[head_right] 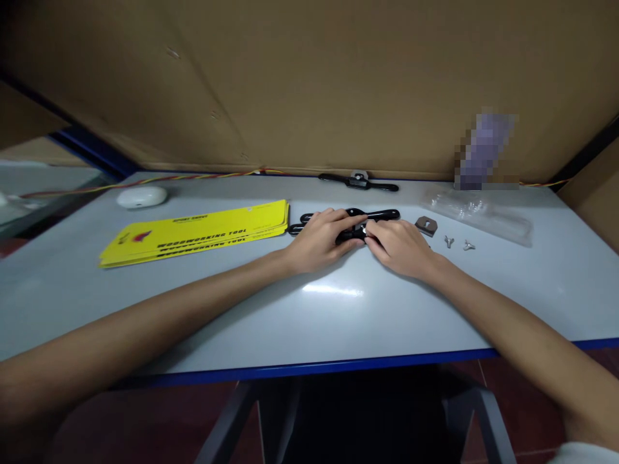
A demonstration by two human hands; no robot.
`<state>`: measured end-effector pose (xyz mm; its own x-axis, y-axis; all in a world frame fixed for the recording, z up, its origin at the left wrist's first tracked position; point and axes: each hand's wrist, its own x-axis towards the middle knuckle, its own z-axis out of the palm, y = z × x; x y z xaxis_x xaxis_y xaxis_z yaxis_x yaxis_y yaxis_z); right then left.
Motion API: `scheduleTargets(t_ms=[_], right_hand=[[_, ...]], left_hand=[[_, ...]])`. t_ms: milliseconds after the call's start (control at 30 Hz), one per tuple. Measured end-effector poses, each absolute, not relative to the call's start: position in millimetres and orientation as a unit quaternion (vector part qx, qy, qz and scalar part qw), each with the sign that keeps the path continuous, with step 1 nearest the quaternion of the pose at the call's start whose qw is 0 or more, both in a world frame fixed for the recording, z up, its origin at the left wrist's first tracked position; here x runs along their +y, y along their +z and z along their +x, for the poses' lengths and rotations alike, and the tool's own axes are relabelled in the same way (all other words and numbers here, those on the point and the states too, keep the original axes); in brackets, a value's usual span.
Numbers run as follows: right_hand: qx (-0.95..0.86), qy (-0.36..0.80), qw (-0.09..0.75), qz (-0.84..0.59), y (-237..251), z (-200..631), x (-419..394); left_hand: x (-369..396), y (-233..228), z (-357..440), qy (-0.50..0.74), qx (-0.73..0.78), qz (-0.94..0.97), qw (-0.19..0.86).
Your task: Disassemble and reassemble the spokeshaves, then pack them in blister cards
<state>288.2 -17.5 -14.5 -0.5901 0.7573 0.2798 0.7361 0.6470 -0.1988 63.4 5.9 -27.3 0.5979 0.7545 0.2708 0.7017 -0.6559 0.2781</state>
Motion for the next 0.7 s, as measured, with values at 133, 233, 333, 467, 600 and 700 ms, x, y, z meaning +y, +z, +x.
scheduleTargets(t_ms=[133, 233, 333, 467, 600, 700], right_hand=[[-0.897, 0.04, 0.189, -0.399, -16.9, 291.7, -15.5], [-0.894, 0.024, 0.192, -0.403, -17.8, 290.7, -16.2], [-0.887, 0.019, 0.187, -0.421, -16.9, 288.4, -18.2], [-0.879, 0.025, 0.184, -0.439, -15.3, 287.5, -20.1], [-0.882, 0.023, 0.187, -0.432, -15.2, 288.0, -20.5], [-0.877, 0.029, 0.187, -0.441, -15.3, 287.8, -20.0]], left_hand=[[5.8, -30.1, 62.1, 0.185, 0.404, 0.893, 0.077], [6.4, -29.6, 61.0, 0.185, 0.388, 0.899, 0.08], [6.3, -27.3, 60.2, 0.182, 0.376, 0.904, 0.087], [5.6, -24.4, 59.3, 0.183, 0.368, 0.906, 0.1], [4.9, -24.7, 58.5, 0.178, 0.37, 0.907, 0.098], [4.5, -26.0, 58.7, 0.177, 0.373, 0.905, 0.097]])
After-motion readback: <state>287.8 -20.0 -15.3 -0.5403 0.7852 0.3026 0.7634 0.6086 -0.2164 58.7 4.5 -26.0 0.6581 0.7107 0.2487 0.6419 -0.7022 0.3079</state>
